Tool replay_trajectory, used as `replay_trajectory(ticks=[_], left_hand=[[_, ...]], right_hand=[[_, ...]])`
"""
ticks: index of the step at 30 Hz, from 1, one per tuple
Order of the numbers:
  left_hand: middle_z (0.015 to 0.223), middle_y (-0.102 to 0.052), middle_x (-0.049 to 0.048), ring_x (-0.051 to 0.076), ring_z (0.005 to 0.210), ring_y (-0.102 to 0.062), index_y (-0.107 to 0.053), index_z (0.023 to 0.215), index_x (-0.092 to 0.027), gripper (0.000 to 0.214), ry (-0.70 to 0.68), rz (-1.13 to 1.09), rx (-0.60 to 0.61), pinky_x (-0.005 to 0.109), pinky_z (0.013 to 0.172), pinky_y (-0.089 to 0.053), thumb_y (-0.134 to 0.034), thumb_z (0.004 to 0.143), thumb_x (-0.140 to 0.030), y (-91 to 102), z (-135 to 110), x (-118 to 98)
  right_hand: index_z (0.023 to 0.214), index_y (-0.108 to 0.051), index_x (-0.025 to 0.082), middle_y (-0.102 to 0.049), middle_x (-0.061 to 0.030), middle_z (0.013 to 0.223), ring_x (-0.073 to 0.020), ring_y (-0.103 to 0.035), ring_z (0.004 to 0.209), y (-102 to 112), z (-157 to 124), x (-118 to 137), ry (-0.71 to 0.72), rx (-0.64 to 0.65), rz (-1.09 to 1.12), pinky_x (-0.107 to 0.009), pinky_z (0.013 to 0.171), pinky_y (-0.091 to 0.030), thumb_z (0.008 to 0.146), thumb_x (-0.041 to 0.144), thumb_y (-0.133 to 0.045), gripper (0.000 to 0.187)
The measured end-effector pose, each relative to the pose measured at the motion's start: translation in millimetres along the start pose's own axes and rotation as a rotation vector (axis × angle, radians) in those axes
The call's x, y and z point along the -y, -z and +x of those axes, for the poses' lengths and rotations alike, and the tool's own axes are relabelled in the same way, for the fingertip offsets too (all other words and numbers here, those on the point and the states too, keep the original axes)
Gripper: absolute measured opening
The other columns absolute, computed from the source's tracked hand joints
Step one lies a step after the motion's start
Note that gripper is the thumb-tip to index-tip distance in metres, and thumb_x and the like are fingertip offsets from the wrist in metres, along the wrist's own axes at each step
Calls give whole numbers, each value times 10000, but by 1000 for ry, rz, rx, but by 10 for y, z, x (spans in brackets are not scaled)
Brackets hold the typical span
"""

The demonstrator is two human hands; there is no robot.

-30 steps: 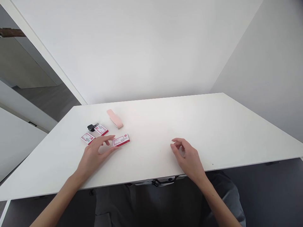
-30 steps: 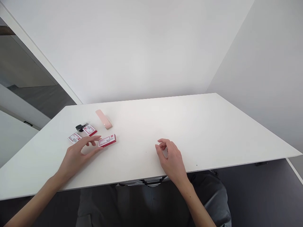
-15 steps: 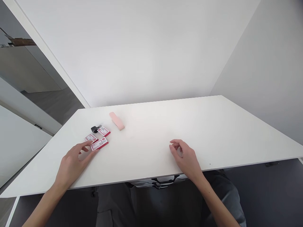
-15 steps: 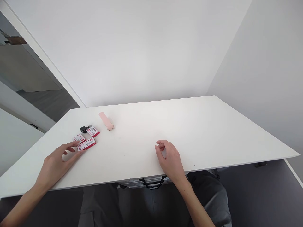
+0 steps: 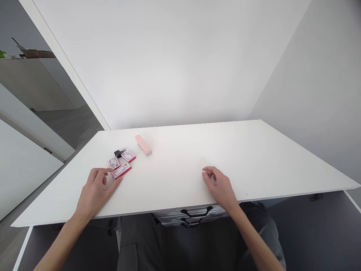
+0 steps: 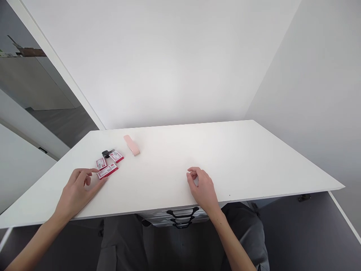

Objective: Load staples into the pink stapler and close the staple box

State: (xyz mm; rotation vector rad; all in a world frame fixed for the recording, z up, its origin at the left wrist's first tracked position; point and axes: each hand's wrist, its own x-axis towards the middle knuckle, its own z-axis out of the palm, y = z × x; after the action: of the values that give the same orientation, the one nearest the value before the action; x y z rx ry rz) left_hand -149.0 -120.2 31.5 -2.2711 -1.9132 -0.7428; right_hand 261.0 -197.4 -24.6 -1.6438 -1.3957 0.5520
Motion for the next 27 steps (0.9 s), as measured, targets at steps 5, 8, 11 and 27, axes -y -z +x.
replay_trajectory(ticks=[5,8,11,27], left_hand=[[670,-441,-54,139,572,-388,-411,808,-249,301,-24,-109,118,268,593,-368,-488,943,-506,-38,-84,-135],[614,-337,-62,132,585,-299,-293,716,-240,341,-112,-232,203,263,598,-316,-464,938,-433,-116,-115,-304],[618,-240,-61,131,619,-206,-207,689,-231,365,-169,-369,268,270,593,-255,-478,896,-359,-209,-118,-552],[644,-204,-54,123,647,-159,-182,678,-225,334,-104,-656,363,275,587,-180,-488,808,-266,-428,-33,-1050]], right_hand=[[1078,-684,234,-744,-77,958,-241,-662,848,-4,11,-9,5,1,-4,-384,754,-524,1010,579,-477,408],[1061,-695,228,-750,-86,951,-243,-659,822,-4,14,-12,13,4,1,-376,716,-523,999,588,-475,427],[1039,-701,218,-755,-93,918,-244,-658,800,-3,21,-12,29,5,5,-370,699,-525,991,578,-469,432],[1016,-686,226,-737,-42,843,-212,-603,740,9,67,39,20,26,62,-343,710,-486,1007,490,-482,333]])
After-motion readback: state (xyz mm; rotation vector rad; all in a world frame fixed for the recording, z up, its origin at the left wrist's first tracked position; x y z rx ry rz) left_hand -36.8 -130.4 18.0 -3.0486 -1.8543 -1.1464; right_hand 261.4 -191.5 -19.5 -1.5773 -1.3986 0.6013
